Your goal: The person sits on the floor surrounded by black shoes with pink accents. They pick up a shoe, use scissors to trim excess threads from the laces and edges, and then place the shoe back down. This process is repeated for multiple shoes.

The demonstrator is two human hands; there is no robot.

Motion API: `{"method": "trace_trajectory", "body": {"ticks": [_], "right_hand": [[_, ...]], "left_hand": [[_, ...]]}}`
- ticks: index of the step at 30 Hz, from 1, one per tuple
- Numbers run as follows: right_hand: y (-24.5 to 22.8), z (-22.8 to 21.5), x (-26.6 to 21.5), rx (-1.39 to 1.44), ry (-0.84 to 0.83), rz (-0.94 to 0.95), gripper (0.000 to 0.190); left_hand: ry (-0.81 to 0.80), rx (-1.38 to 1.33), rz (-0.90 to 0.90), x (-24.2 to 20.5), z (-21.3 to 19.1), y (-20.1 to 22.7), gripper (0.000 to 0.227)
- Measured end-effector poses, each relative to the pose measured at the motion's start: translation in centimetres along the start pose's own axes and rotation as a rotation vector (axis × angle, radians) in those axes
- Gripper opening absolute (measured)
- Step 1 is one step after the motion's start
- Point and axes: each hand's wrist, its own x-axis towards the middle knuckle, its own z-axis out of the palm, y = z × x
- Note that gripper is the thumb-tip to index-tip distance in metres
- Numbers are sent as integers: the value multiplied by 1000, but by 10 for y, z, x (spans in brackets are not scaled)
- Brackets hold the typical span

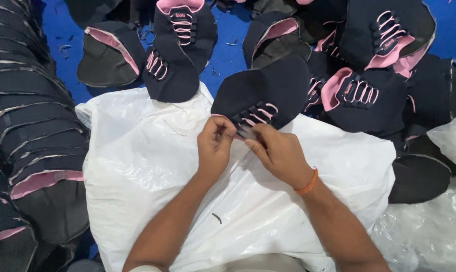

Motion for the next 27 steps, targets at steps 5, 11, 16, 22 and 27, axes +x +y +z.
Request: {"method": "trace_trajectory", "body": {"ticks": [5,11,16,22,27], "right_hand": [[2,2,0,2,33,5,34],[2,3,1,-39,32,-26,34],[1,0,2,-56,36,-53,35],[0,-5,5,-60,-2,-50,35],[0,-6,4,-118,-13,-44,31]], "left_hand": [[64,-182,-99,5,-3,-9,11],[92,-281,-148,10,-4,-1,14],[101,-612,-309,15,-3,4,14],[101,-754,-379,13,-2,0,12],[100,-814,-378,10,0,-12,14]]}}
